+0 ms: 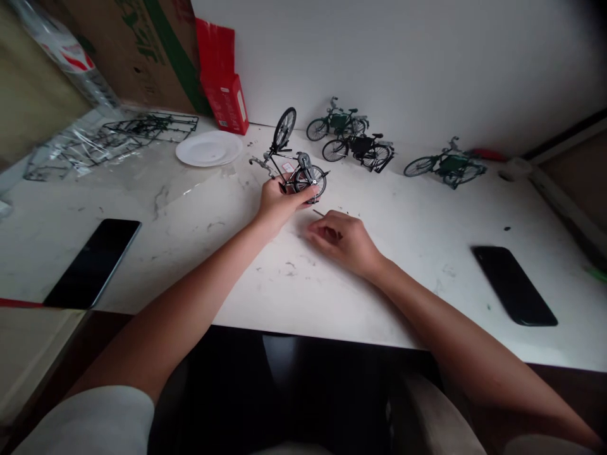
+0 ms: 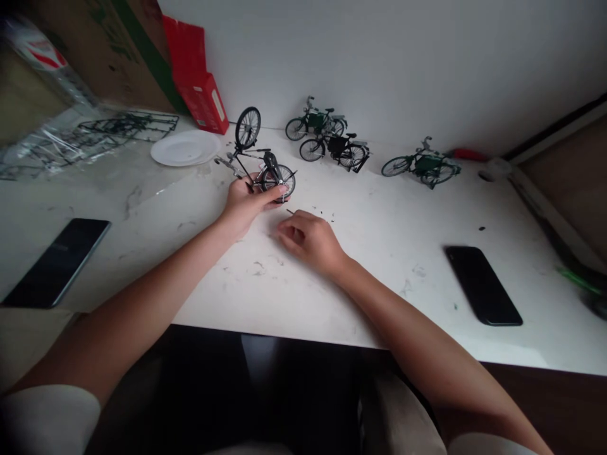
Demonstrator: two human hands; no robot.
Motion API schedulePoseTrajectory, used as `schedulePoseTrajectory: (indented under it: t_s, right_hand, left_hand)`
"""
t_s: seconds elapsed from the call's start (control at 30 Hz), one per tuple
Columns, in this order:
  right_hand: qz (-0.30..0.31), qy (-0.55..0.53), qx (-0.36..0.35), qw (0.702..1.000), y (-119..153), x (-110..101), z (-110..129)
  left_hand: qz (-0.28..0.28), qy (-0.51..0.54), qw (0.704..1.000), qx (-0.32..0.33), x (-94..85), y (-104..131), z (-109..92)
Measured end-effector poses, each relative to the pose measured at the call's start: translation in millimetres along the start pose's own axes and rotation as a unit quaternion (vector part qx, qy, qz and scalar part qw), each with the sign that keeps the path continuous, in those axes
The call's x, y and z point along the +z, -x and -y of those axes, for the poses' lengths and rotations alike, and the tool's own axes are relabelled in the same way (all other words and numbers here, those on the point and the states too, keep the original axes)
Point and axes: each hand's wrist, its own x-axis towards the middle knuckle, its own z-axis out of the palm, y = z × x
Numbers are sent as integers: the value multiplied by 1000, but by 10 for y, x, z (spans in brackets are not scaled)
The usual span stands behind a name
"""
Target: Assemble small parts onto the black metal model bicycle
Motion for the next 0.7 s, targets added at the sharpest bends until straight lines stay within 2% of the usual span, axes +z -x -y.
schedulePoseTrajectory:
  t_s: [0.1, 0.3, 0.57, 0.63, 0.7]
  right_hand:
    - [28, 37, -13, 999, -15, 103, 32]
    - [34, 118, -17, 992, -61, 194, 121]
    - [62, 270, -59, 959, -39, 219, 189]
    - [68, 276, -62, 957, -34, 215, 188]
    - [60, 238, -60, 967, -30, 189, 176]
  left_hand:
    - [-7, -12, 1000, 20, -21, -40, 15]
    - [-8, -14, 1000, 22, -9, -24, -1]
    - [18, -11, 1000, 13, -3, -6, 25]
    - [22, -10, 1000, 12, 2, -1, 26]
    - [28, -13, 999, 13, 4, 3, 23]
